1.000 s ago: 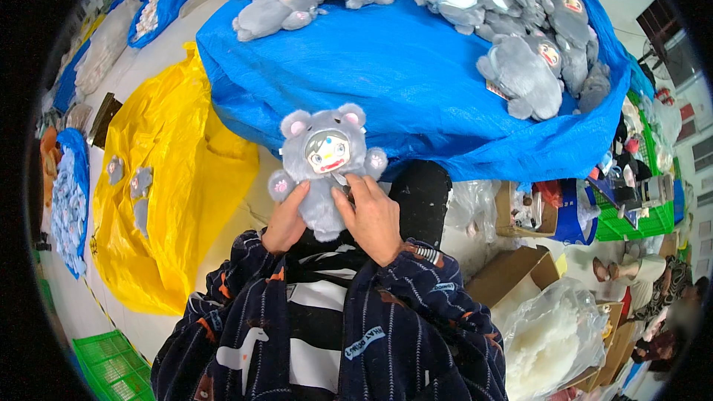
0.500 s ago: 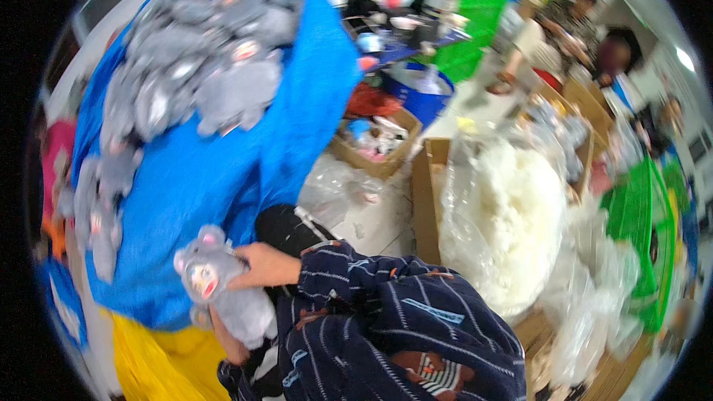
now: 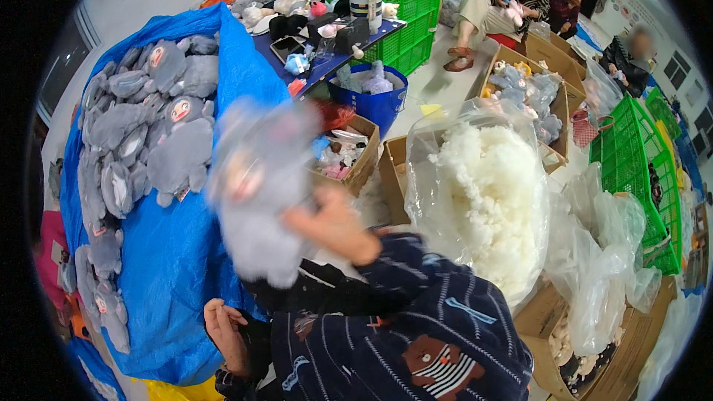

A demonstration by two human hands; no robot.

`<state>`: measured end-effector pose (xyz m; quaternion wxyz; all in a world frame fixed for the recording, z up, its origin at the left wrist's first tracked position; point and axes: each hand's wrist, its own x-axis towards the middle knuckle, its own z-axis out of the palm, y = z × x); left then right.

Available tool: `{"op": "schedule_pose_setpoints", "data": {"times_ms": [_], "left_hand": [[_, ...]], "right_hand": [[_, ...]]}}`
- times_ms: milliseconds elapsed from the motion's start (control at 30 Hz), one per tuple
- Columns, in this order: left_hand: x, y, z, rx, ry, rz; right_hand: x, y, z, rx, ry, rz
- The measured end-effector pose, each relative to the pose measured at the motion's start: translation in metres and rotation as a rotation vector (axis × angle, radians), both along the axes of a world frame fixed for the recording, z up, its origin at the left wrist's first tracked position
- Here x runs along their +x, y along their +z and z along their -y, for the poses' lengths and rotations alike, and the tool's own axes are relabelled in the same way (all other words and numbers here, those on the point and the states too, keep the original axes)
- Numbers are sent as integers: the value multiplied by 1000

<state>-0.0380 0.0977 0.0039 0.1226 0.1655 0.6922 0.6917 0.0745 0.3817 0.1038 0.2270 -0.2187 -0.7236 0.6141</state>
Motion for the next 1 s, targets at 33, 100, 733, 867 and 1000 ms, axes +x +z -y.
{"op": "schedule_pose_setpoints", "data": {"times_ms": [33,100,733,867,1000], "left_hand": [[-5,-2,3,-29,-30,4],[-18,-6,-4,-99,-89,48],[-11,-33,20,-228,-122,169],[-14,-39,32,-199,-71,167],[-13,-48,35,-188,-79,186]], "right_hand": [[30,-6,-28,493,-202,-22],[96,-6,-75,1183,-721,-285],[1,161,-266,454,-616,-944],[-8,107,-221,212,-585,-878],[-24,85,-189,79,-439,-828]]}}
